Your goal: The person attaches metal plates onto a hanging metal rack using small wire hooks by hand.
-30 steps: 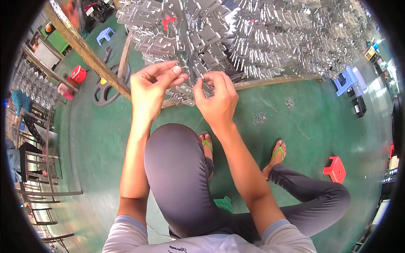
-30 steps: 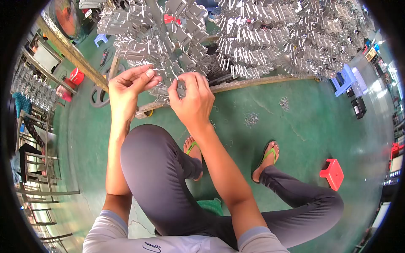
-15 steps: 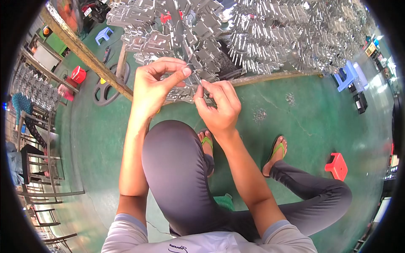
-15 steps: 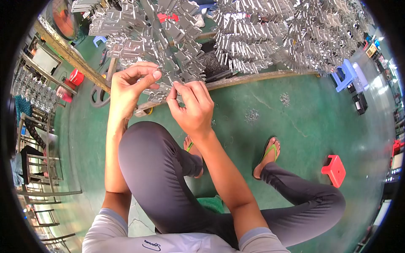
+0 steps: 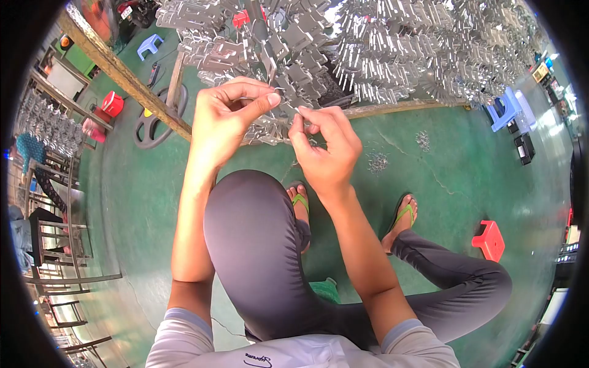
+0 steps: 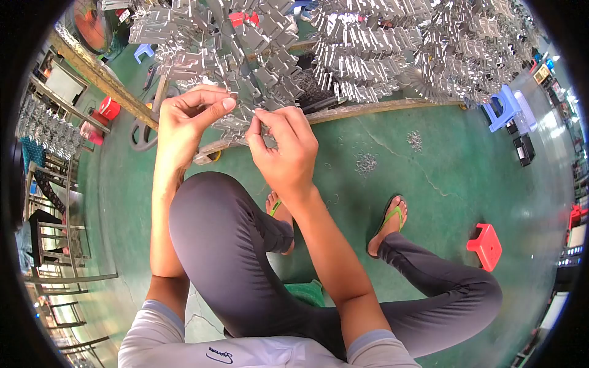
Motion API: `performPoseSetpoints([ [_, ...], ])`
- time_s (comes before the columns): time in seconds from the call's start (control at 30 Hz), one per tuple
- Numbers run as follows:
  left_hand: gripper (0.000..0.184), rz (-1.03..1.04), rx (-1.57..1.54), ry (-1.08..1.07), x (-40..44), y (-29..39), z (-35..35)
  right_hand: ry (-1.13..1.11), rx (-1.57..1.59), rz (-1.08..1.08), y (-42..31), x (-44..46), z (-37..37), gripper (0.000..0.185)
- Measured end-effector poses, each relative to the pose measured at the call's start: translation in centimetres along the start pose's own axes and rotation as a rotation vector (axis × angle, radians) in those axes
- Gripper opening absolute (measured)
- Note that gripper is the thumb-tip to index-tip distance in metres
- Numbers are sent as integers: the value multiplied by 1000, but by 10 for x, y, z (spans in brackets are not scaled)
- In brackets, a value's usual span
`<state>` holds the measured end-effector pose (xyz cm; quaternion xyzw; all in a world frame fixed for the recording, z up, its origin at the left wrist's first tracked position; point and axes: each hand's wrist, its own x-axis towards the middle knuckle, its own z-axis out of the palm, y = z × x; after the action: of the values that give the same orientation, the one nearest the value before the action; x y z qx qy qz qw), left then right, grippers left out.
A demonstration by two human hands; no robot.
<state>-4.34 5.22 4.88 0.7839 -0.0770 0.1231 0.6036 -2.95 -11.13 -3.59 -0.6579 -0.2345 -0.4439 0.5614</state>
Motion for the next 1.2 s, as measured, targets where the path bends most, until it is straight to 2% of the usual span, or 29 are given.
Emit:
performPoseSetpoints([
  [0.13,10,29,83,3,-1,0,-2,-43,-129,-142,4,9,-10,26],
  [0.23,10,25,87,38,-2,3,2,-37,-53,-28,2,13,-14,26],
  [0.37,12,79,36,93,0,-4,5,-52,17,3,2,11,-17,29],
  [0.6,13,35,98,81,-1,-3,7,-107,-24,-63,-3,13,-19,28],
  [0.97,11,101,60,144,0,-5,13,-217,-123,-150,-15,21,-21,25],
  [1.07,10,107,38,150,1,-10,12,-255,-111,-156,-11,19,-18,22],
  [1.2,8,78,2,144,-1,-9,12,-296,-59,-59,-17,28,-18,19],
])
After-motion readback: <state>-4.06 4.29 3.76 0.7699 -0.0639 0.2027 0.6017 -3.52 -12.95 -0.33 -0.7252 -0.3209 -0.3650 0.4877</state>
